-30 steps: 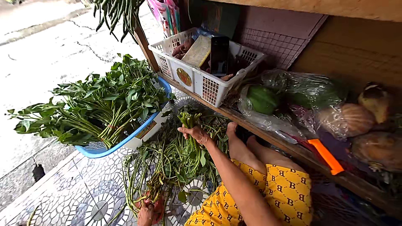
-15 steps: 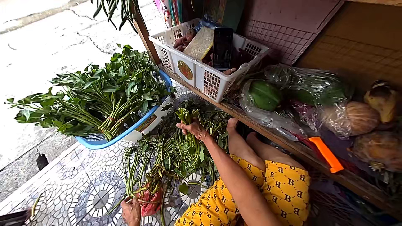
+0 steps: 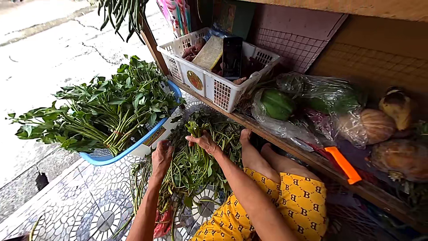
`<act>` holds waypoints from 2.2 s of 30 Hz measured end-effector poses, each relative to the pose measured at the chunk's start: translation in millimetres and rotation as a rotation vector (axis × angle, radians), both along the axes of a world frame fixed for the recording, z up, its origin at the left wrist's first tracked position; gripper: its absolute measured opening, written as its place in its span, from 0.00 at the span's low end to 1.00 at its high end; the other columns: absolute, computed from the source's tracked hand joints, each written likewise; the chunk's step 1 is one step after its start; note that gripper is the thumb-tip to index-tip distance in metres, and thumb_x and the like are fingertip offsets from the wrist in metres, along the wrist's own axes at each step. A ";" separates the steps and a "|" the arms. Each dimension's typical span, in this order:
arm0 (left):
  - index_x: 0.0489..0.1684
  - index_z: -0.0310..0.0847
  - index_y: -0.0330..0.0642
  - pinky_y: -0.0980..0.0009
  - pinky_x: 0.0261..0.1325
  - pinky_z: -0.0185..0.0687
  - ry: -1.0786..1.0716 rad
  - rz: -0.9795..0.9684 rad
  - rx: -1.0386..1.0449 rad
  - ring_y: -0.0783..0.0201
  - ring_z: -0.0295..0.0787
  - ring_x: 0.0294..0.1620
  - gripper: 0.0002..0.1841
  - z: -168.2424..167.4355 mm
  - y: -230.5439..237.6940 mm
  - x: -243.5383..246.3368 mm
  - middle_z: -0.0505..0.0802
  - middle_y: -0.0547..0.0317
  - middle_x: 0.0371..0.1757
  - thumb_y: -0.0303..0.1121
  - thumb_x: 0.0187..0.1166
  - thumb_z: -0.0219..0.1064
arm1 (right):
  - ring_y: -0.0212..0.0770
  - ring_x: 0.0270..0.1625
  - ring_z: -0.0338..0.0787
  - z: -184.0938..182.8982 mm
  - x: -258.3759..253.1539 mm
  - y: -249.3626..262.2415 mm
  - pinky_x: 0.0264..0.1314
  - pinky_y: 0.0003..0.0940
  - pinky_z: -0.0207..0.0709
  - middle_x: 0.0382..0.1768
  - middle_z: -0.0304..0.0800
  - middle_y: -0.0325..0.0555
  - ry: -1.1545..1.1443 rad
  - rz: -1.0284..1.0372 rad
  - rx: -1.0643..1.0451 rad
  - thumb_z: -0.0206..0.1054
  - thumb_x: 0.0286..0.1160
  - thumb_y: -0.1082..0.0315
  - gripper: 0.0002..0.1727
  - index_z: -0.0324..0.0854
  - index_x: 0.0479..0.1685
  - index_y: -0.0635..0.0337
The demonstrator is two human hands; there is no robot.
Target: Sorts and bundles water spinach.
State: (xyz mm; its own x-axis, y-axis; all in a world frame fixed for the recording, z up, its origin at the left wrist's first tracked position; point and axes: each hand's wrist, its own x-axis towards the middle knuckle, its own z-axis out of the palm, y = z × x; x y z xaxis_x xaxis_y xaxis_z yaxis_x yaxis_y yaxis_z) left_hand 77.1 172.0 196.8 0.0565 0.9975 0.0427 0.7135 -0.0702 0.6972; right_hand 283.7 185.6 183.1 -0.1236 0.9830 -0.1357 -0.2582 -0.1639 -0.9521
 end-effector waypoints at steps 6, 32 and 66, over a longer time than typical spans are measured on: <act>0.50 0.82 0.30 0.75 0.41 0.87 -0.776 -0.046 -0.164 0.71 0.88 0.32 0.09 15.3 27.7 49.5 0.91 0.59 0.39 0.22 0.85 0.55 | 0.27 0.19 0.79 1.2 3.2 3.6 0.29 0.22 0.78 0.20 0.81 0.37 -0.124 -0.072 -0.015 0.77 0.73 0.70 0.10 0.81 0.37 0.66; 0.82 0.67 0.32 0.43 0.80 0.71 0.318 -0.406 0.175 0.37 0.78 0.78 0.38 67.7 24.5 97.0 0.85 0.35 0.72 0.32 0.71 0.79 | 0.60 0.66 0.89 11.1 -17.0 -2.5 0.67 0.58 0.79 0.60 0.90 0.61 -1.004 -0.042 -0.155 0.62 0.84 0.62 0.26 0.73 0.81 0.56; 0.91 0.47 0.53 0.64 0.39 0.93 0.044 -0.569 -0.458 0.61 0.95 0.33 0.44 96.2 50.7 26.8 0.82 0.46 0.77 0.20 0.76 0.72 | 0.64 0.48 0.94 14.4 -10.6 -6.9 0.47 0.65 0.81 0.44 0.94 0.61 -1.095 -0.189 0.223 0.74 0.70 0.70 0.14 0.86 0.54 0.62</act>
